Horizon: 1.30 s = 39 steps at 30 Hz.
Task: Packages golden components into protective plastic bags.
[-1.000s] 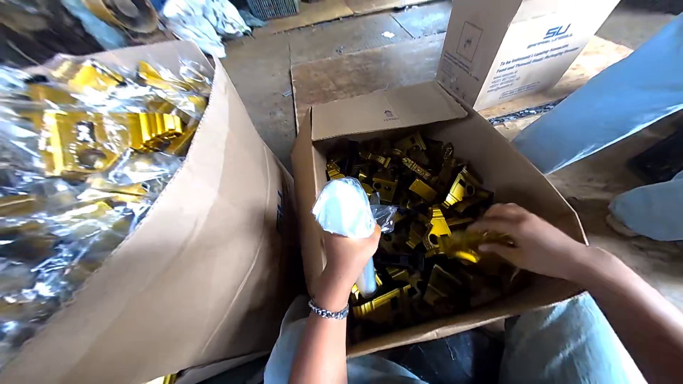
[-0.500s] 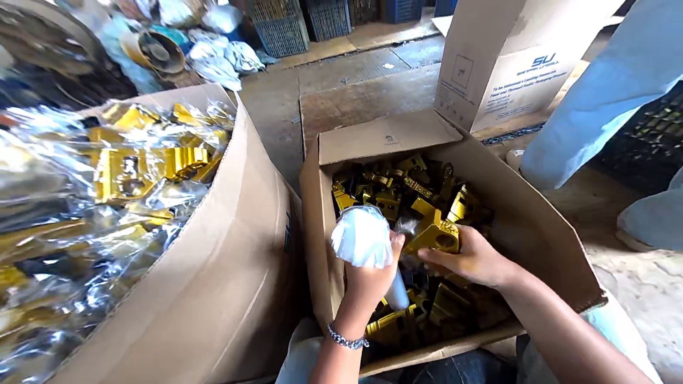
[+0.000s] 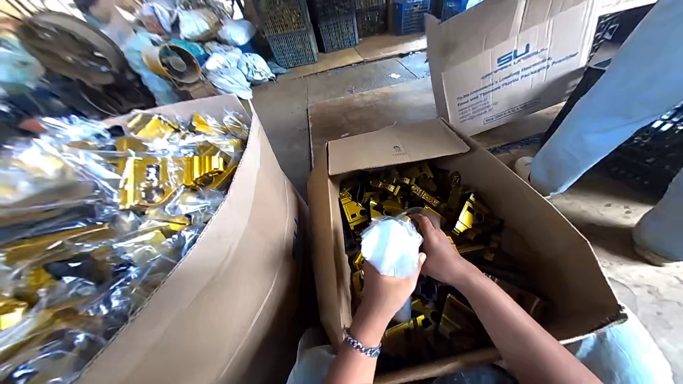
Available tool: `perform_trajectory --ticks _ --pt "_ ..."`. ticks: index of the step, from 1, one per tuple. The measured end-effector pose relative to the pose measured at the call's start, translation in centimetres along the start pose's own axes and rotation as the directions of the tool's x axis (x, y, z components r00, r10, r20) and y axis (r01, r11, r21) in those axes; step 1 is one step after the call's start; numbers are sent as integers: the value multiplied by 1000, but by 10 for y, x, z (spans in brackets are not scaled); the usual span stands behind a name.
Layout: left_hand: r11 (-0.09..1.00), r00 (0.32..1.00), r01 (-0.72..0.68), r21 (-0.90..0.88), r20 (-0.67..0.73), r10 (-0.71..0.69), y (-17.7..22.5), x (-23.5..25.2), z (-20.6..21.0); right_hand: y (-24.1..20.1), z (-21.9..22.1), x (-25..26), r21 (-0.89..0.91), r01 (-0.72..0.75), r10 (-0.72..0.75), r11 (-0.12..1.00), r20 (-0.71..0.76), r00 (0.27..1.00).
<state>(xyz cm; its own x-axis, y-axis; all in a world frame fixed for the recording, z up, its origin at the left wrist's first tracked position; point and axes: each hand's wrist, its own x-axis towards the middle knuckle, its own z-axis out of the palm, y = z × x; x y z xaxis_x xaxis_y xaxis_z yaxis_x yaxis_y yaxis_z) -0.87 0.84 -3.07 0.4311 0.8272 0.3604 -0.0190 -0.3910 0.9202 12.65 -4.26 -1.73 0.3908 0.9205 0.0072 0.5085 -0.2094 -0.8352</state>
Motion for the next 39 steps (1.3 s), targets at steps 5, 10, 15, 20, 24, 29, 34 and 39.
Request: perform_trajectory --ticks 5,10,15,20,24,29,34,39 --pt "994 981 111 -12 -157 -112 -1 13 -8 3 -6 -20 339 55 -17 939 -113 993" --pt "985 961 -9 -170 272 56 10 -7 1 10 -18 -15 -179 276 -318 944 -287 903" --pt "946 935 305 -109 222 -276 15 10 -29 -20 -95 -12 -585 -3 131 811 177 976" --pt "990 930 126 64 339 -140 6 9 -22 -59 -101 16 -91 596 -596 798 -270 757" --pt "960 914 -31 278 396 -85 17 4 -11 -58 -46 12 -167 393 -395 904 28 918" --pt "957 970 -158 243 222 104 4 -12 13 -9 8 9 44 227 -227 973 -21 974" --pt "926 978 -181 332 159 134 3 -7 10 2 19 8 202 349 -347 915 -46 937" --pt "898 952 -105 427 304 -34 6 -11 17 -13 16 -1 -267 467 -494 843 -41 869"
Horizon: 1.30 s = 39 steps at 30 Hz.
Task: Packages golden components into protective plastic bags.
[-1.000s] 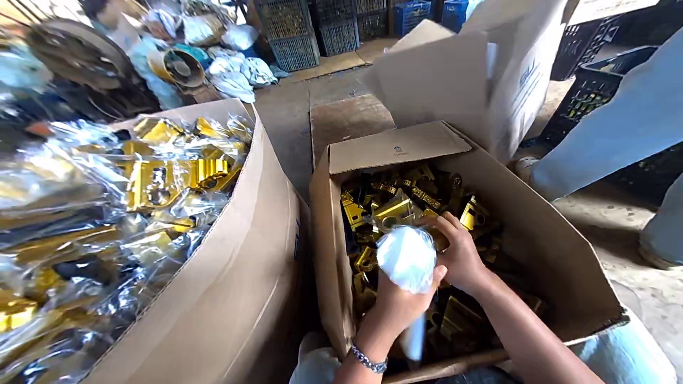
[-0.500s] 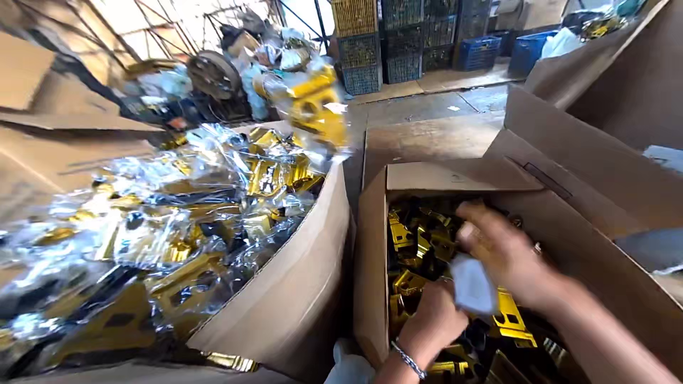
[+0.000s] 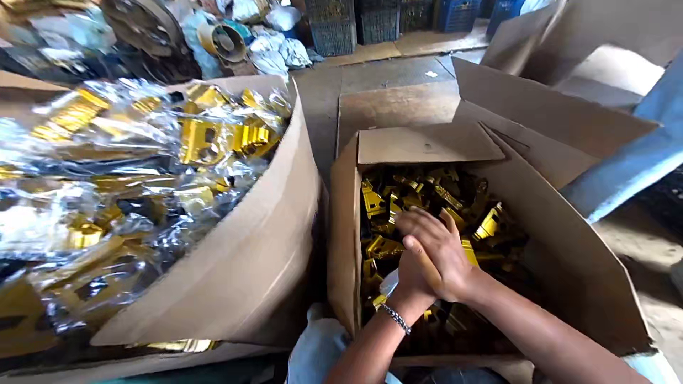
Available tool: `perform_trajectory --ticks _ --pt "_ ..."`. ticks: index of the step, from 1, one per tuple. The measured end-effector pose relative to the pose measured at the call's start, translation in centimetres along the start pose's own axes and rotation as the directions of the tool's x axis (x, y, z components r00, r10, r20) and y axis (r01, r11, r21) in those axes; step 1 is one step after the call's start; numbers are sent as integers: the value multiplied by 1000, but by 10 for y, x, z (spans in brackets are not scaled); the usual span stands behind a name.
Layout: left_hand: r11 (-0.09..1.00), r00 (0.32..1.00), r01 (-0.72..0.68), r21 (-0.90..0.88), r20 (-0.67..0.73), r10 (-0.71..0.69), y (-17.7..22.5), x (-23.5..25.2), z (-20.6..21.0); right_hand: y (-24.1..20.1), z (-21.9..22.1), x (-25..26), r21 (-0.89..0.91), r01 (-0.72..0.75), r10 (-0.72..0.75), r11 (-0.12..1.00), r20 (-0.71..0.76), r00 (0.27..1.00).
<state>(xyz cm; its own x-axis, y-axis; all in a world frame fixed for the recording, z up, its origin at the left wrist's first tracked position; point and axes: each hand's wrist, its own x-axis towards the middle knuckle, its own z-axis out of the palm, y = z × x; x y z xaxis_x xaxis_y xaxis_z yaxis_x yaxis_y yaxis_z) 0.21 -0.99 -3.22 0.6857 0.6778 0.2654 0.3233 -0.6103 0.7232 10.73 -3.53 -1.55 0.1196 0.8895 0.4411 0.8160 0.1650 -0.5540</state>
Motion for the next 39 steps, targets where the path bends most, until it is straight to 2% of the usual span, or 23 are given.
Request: perform_trajectory --ticks 1,3,6,8,10,12,14,15,17,18,20,22,25,27,29,30,31,32,33,35,36,38,39 --pt "1000 1000 7 12 18 -8 0 -2 3 5 2 -3 55 24 -24 998 1 1000" --pt "998 998 -6 -64 -60 3 -4 -7 8 29 3 -6 293 -136 120 946 74 990" --pt "994 988 -18 -108 -154 2 4 -5 12 44 -6 -5 473 -356 334 806 132 933" --pt "984 993 2 -178 -117 -24 7 -4 2 39 -18 -7 525 -490 484 696 160 860" --pt "910 992 98 -402 -36 -123 -1 6 -10 33 -30 -16 550 -528 565 647 119 817" --pt "786 970 228 -574 63 -235 -4 16 -21 23 -32 -35 487 -370 397 791 52 917" --pt "749 948 301 -591 99 -303 -7 18 -23 20 -28 -53 401 -170 179 900 15 984" --pt "773 949 297 -560 81 -306 -10 18 -23 21 -29 -57 403 -180 200 897 -9 980" --pt "843 959 255 -474 11 -283 -12 15 -22 23 -40 -57 435 -354 399 828 -13 917" --pt "879 971 205 -430 -27 -240 -12 13 -21 23 -45 -55 449 -400 442 799 11 897" --pt "947 990 43 -320 -112 -83 -10 7 -14 17 -46 -53 503 -364 380 784 74 922" --pt "960 983 -80 -267 -179 33 -9 4 -7 12 -39 -51 563 -278 304 779 49 951" --pt "909 980 -106 -403 -195 28 -9 1 -3 19 -47 -50 643 -376 381 667 138 914" --pt "845 995 -64 -530 -101 12 -7 3 -4 20 -52 -50 649 -419 407 635 180 896" --pt "700 994 101 -707 94 -49 1 4 -8 16 -51 -52 647 -446 440 618 185 879" --pt "617 980 193 -763 185 -78 6 5 -13 15 -50 -52 657 -458 451 599 196 871" --pt "587 966 251 -770 233 -108 10 8 -17 15 -50 -53 666 -465 443 583 219 869" --pt "630 967 249 -735 226 -118 8 10 -18 17 -51 -54 666 -477 419 574 261 870" --pt "751 980 188 -633 170 -102 0 11 -20 19 -54 -56 661 -500 392 560 321 862" --pt "967 996 20 -255 -76 -40 -20 14 -21 25 -58 -59 674 -534 351 510 403 845" --pt "992 980 25 -126 -191 -49 -26 15 -25 26 -57 -60 691 -529 359 493 392 847" --pt "975 926 154 -161 -320 -200 -34 17 -34 23 -52 -61 730 -497 422 469 309 853" --pt "942 923 178 -285 -285 -260 -34 14 -37 20 -50 -59 727 -485 456 487 262 850"
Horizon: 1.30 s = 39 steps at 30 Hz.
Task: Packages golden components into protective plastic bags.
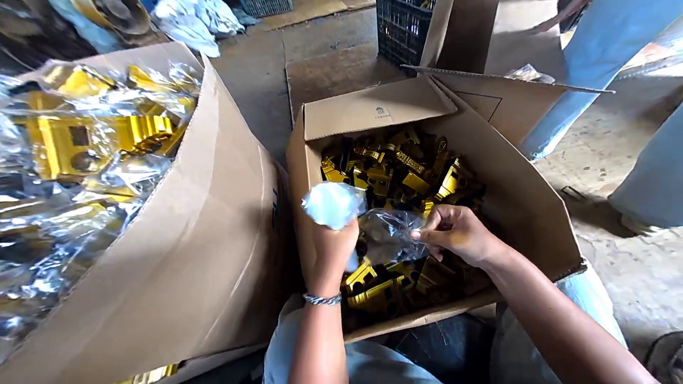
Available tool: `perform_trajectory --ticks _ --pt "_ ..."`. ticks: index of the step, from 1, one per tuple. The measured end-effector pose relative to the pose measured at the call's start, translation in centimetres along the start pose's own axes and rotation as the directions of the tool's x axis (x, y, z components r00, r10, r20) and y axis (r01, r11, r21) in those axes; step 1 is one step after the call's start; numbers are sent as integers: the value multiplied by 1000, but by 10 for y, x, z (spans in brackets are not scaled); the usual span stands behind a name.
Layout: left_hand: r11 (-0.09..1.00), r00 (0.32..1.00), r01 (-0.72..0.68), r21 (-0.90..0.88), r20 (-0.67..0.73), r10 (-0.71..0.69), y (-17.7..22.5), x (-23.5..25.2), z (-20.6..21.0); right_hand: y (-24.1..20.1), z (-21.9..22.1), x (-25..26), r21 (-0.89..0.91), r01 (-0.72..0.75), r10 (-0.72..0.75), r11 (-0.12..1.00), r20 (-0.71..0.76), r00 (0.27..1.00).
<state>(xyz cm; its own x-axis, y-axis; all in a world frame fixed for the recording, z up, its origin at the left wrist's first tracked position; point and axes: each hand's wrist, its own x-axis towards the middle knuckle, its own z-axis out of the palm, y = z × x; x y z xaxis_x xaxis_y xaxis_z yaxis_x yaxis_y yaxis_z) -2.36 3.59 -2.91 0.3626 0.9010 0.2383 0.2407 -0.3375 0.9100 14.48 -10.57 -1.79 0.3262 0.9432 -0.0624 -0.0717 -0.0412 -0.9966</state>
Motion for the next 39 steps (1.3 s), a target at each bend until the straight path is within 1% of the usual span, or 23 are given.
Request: perform_trajectory --ticks 2,4,6,8,10,12,13,14,16,18,20,22,23,25,26,28,30,32,33,34,36,38,39 --pt "925 966 175 -338 243 -94 16 -15 0 -3 9 5 -163 92 -90 982 21 996" --pt "833 902 294 -468 423 -81 26 -33 10 -8 14 8 -329 258 -208 908 181 961" --pt "869 941 190 -457 336 -29 23 -32 14 -21 6 12 -397 282 -198 873 238 951" --pt "949 984 8 -315 171 49 12 -21 9 -35 -9 17 -394 161 -95 905 183 978" --pt "972 976 -189 -141 84 202 1 -16 7 -36 -21 29 -366 112 -76 924 114 991" --pt "935 936 -351 53 19 350 -6 -15 8 -23 -33 44 -474 116 -33 873 179 983" --pt "922 931 -363 138 6 365 -8 -13 6 -14 -36 49 -622 125 45 773 250 967" --pt "922 938 -340 187 -2 346 -10 -10 3 -3 -36 54 -788 136 179 601 298 938" --pt "943 959 -274 187 -23 283 -11 -4 -1 24 -28 54 -943 185 449 277 297 843" --pt "955 961 -269 122 -27 274 -13 -1 -1 45 -30 44 -947 295 488 127 319 812" --pt "950 951 -307 56 -25 309 -14 0 5 40 -38 38 -941 329 441 82 330 834" --pt "945 945 -325 49 -19 326 -13 -4 9 25 -51 31 -954 285 380 96 300 875" --pt "943 945 -324 72 -21 326 -10 -6 10 19 -61 26 -962 225 308 157 264 914" --pt "935 941 -332 121 -29 338 -5 -7 11 19 -80 9 -897 149 -26 417 152 988" --pt "929 935 -345 130 -40 353 -4 -8 12 20 -82 2 -795 159 -209 586 42 977" --pt "915 919 -378 142 -60 389 -3 -10 15 5 -70 -11 -485 191 -296 853 -148 944" --pt "922 925 -366 128 -61 376 -4 -12 20 -10 -50 -19 -249 237 -250 939 -22 968" --pt "969 968 -244 24 -47 245 -1 -15 23 -16 -26 -13 -228 155 -130 961 122 984" --pt "990 994 -113 -88 -2 113 4 -17 22 -15 -15 -8 -313 145 -118 939 105 987" --pt "973 999 39 -226 44 -30 11 -18 21 -12 -5 -1 -434 174 -170 884 49 984" --pt "861 972 235 -451 102 -211 23 -15 18 -4 12 14 -710 235 -311 664 23 950" --pt "808 958 285 -515 134 -252 28 -15 12 -7 32 22 -833 130 -66 537 113 991" --pt "822 957 292 -490 151 -249 27 -16 10 -6 39 29 -852 80 40 517 117 992"
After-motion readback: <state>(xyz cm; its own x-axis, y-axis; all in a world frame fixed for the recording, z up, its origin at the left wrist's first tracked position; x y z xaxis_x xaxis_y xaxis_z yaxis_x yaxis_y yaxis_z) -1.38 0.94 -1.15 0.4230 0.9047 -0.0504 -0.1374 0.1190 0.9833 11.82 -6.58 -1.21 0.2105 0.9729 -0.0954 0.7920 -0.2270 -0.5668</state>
